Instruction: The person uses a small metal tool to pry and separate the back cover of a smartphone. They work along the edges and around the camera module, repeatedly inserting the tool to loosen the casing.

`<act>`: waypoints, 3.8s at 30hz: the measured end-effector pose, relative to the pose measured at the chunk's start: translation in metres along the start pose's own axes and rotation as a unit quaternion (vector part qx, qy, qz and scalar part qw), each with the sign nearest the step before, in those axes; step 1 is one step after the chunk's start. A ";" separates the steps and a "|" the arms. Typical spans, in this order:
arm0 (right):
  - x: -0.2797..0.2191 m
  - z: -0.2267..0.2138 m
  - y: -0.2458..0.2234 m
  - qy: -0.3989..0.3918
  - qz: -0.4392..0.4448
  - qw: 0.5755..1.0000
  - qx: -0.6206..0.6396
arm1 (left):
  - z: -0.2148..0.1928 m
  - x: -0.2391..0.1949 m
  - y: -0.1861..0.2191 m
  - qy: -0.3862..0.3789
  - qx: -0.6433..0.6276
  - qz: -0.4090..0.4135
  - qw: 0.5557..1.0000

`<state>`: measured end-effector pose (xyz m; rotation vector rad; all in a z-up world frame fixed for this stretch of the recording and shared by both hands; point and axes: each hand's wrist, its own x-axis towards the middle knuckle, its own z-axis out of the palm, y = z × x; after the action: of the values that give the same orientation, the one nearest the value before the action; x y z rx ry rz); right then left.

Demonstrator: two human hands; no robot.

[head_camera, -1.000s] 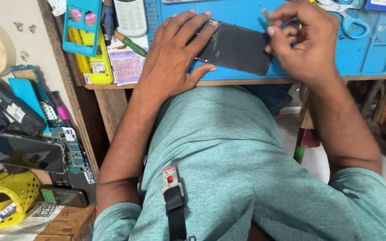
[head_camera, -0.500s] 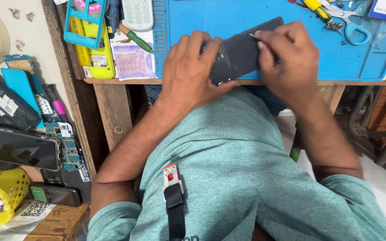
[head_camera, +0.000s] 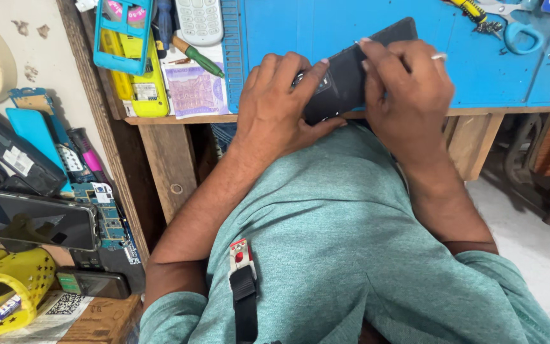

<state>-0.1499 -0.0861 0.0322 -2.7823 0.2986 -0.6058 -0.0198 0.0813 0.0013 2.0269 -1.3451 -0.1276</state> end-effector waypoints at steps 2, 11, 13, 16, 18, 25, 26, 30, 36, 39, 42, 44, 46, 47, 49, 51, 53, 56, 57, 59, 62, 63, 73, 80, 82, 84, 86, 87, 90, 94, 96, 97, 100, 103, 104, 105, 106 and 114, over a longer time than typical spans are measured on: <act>0.000 0.005 -0.002 -0.017 0.013 0.999 0.028 | 0.001 0.000 0.001 -0.001 0.005 -0.005 1.000; -0.008 0.021 -0.004 -0.037 0.064 0.989 0.131 | 0.001 0.002 0.001 -0.005 0.015 0.008 1.000; -0.007 0.020 -0.005 -0.034 0.063 0.988 0.135 | 0.000 0.005 0.000 -0.004 0.018 0.013 1.000; -0.010 0.022 -0.007 -0.034 0.054 0.991 0.117 | 0.002 0.003 -0.001 -0.005 0.024 0.015 1.000; -0.013 0.024 -0.008 -0.030 0.061 0.992 0.102 | 0.003 0.002 -0.002 0.002 0.027 0.021 0.999; -0.012 0.026 -0.003 -0.003 0.089 0.990 0.107 | 0.003 0.002 -0.001 0.005 0.025 0.017 1.000; -0.013 0.026 -0.002 -0.001 0.091 0.990 0.112 | 0.003 0.002 -0.001 0.007 0.024 0.017 1.000; -0.013 0.025 0.008 0.021 0.107 0.989 0.101 | 0.001 0.003 0.000 0.004 0.025 0.018 1.000; -0.013 0.023 0.013 0.026 0.124 0.985 0.118 | 0.000 0.003 0.001 0.006 0.022 0.018 1.000; -0.013 0.023 0.006 0.005 0.062 0.991 0.114 | 0.000 0.005 0.001 -0.001 0.027 0.016 1.000; -0.017 0.029 -0.001 -0.012 0.052 0.993 0.104 | 0.001 0.004 0.001 0.000 0.028 0.017 0.999; -0.020 0.030 0.001 -0.006 0.067 0.995 0.074 | 0.001 0.003 0.001 0.003 0.028 0.016 0.999; -0.020 0.029 0.009 0.015 0.076 0.997 0.024 | 0.001 0.003 0.001 0.004 0.026 0.019 0.999; -0.020 0.028 0.015 0.027 0.082 0.995 0.049 | 0.001 0.003 0.000 0.004 0.025 0.022 0.999; -0.018 0.024 0.029 0.048 0.091 0.990 0.098 | 0.004 0.003 -0.001 0.008 0.026 0.027 0.999; -0.015 0.020 0.038 0.052 0.120 0.987 0.095 | 0.006 0.003 -0.001 0.013 0.030 0.035 0.999; -0.011 0.017 0.037 0.048 0.117 0.988 0.089 | 0.005 0.003 -0.002 0.011 0.031 0.034 0.999; -0.010 0.017 0.028 0.031 0.071 0.994 0.079 | 0.004 0.003 0.000 0.010 0.029 0.030 0.999; -0.012 0.019 0.022 0.023 0.056 0.995 0.083 | 0.004 0.004 0.000 0.010 0.027 0.027 0.999; -0.018 0.023 0.016 0.018 0.063 0.994 0.084 | 0.006 0.002 0.000 0.008 0.029 0.026 0.999; -0.021 0.024 0.024 0.039 0.098 0.992 0.066 | 0.007 0.002 -0.001 0.007 0.030 0.030 0.999; -0.021 0.023 0.027 0.048 0.095 0.993 0.059 | 0.007 0.003 -0.001 0.008 0.030 0.033 0.999; -0.019 0.023 0.020 0.015 0.042 0.996 0.079 | 0.006 0.002 0.000 0.008 0.033 0.028 0.999; -0.013 0.011 0.043 0.043 0.117 0.988 0.088 | 0.008 0.003 0.000 0.017 0.045 0.044 0.998; -0.013 0.013 0.037 0.033 0.066 0.993 0.096 | 0.010 0.003 -0.001 0.018 0.049 0.043 0.998; -0.017 0.016 0.028 0.022 0.041 0.996 0.082 | 0.011 0.001 -0.002 0.010 0.051 0.037 0.998; -0.017 0.015 0.030 0.025 0.048 0.997 0.059 | 0.011 0.000 -0.003 0.006 0.052 0.036 0.998; -0.015 0.011 0.038 0.034 0.066 0.996 0.041 | 0.011 0.001 -0.002 0.005 0.054 0.036 0.998; -0.014 0.006 0.053 0.050 0.103 0.992 0.049 | 0.011 0.003 -0.001 0.007 0.046 0.037 0.998; -0.018 0.011 0.047 0.044 0.044 0.992 0.111 | 0.008 0.005 0.001 0.003 0.048 0.037 0.998; -0.020 0.016 0.044 0.041 0.048 0.996 0.068 | 0.009 0.003 0.000 -0.003 0.041 0.032 0.999; -0.021 0.015 0.043 0.039 0.051 0.997 0.047 | 0.010 0.001 0.001 -0.004 0.042 0.031 0.999; -0.010 0.004 0.055 0.056 0.145 0.984 0.085 | 0.009 0.004 0.001 0.004 0.047 0.036 0.998; -0.011 0.002 0.051 0.065 0.123 0.987 0.076 | 0.009 0.004 0.004 0.006 0.045 0.037 0.998; -0.011 0.004 0.048 0.055 0.094 0.991 0.074 | 0.008 0.004 0.004 0.007 0.042 0.033 0.999; -0.012 0.007 0.044 0.045 0.065 0.994 0.072 | 0.009 0.004 0.003 0.007 0.039 0.029 0.999; -0.015 0.010 0.041 0.034 0.039 0.996 0.073 | 0.009 0.003 0.002 0.005 0.039 0.027 0.999; -0.012 0.005 0.069 0.087 0.103 0.985 0.109 | 0.009 0.007 0.004 0.007 0.053 0.040 0.998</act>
<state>-0.1684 -0.1467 0.0014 -2.4553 0.5163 -0.7792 -0.0233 0.0705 -0.0011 2.0541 -1.4490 -0.0062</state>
